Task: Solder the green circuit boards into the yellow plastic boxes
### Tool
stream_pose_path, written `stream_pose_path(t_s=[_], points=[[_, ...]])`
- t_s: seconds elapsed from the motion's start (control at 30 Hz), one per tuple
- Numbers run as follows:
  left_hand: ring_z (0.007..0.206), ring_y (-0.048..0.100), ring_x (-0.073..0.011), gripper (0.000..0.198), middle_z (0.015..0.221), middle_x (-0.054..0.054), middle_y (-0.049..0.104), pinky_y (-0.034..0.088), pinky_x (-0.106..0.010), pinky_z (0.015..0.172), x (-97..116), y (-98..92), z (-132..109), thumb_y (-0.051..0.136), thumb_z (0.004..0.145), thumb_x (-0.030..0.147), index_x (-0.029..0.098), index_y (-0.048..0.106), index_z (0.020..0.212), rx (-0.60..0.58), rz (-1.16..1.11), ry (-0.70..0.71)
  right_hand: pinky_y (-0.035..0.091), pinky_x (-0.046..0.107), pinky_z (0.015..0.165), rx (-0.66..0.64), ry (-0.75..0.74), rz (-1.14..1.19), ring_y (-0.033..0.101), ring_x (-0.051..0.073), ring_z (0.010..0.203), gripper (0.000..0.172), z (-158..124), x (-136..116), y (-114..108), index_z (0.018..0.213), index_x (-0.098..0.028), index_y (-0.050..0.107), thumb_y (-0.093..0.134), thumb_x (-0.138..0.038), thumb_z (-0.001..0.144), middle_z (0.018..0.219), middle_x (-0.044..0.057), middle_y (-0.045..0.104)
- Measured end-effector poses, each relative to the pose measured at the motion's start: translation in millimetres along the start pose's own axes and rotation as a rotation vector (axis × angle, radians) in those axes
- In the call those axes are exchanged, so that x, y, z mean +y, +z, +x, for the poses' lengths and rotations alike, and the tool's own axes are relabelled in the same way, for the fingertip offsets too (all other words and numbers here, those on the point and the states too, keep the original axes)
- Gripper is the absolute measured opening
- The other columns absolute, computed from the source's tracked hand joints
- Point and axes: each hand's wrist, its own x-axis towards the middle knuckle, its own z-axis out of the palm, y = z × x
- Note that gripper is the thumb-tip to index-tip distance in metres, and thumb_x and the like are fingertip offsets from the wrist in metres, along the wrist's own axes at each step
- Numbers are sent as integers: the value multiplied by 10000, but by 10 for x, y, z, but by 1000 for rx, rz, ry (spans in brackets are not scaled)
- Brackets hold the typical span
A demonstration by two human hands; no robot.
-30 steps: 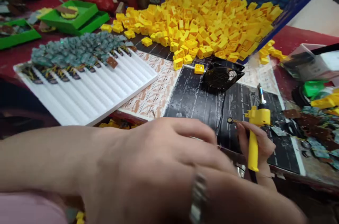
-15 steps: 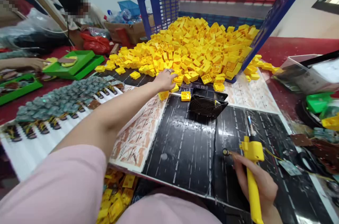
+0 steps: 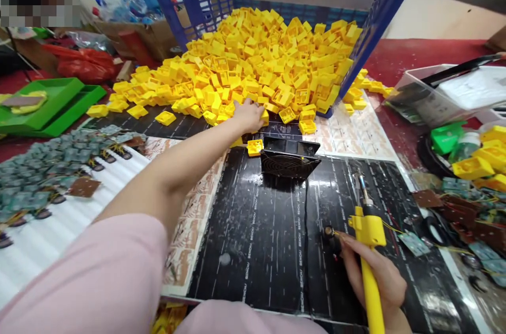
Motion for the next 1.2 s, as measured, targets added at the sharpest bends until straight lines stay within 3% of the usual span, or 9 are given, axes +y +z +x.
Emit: stream_pose_path(t_s=[0.17,0.27,0.43,0.53,0.63,0.73,0.83,1.03,1.2], points=[[1227,635,-342,335,1247,-178,714,446,-496,1074,-182,9,-772,483,1033,367,164,677,1216,-80,77,177,610,174,603,37,2,38,743,123,609,187,9,-14,5,1141,-181,685,698,-118,965,867,-10,805],[1061,697,-303,295,1092,-171,745,506,-392,912,-278,16,-1274,501,1034,347,151,696,1138,-131,138,278,623,176,620,49,16,71,746,125,615,223,37,-38,1,1157,-187,694,705,-108,949,887,-10,808],[913,715,-295,404,965,-130,769,517,-440,887,-359,-47,-1856,555,997,524,190,771,1065,-128,47,478,641,183,640,74,17,78,754,132,625,220,54,-52,23,1159,-198,697,691,-109,957,880,-18,806],[1100,678,-314,530,1199,-132,749,496,-489,994,-467,-24,-1715,434,1017,625,234,765,1154,71,-63,404,635,186,611,82,8,69,751,135,609,200,54,-52,39,1145,-209,690,695,-121,965,869,-24,803],[1304,573,-343,566,1424,-120,655,472,-528,1075,-660,91,-1209,440,1005,638,244,667,1341,246,-95,126,624,174,607,94,6,70,749,132,609,180,60,-49,43,1115,-199,695,709,-118,955,852,-22,799],[1182,658,-344,565,1298,-172,723,556,-489,930,-778,193,-693,384,1042,557,198,636,1398,117,-140,-39,627,186,620,92,9,69,749,133,616,177,71,-40,38,1104,-189,698,704,-105,949,845,-17,797],[1186,671,-393,586,1294,-201,729,564,-531,904,-703,218,-495,409,1024,546,218,615,1464,-69,-139,-22,620,201,619,72,9,55,742,132,608,133,69,-23,35,1082,-185,693,696,-127,963,840,-13,793],[1451,478,-414,774,1521,-160,594,488,-523,1089,-447,203,-1069,596,912,546,270,435,1617,-319,-102,235,572,190,604,59,34,-7,703,111,555,146,-9,21,37,1058,-202,703,746,-148,929,826,-29,785],[1500,435,-359,604,1594,-120,534,345,-542,1213,-379,113,-1618,607,938,565,313,596,1486,-373,-146,359,561,219,577,71,33,-106,698,131,547,95,-44,27,51,1009,-237,703,756,-225,932,791,-41,777]])
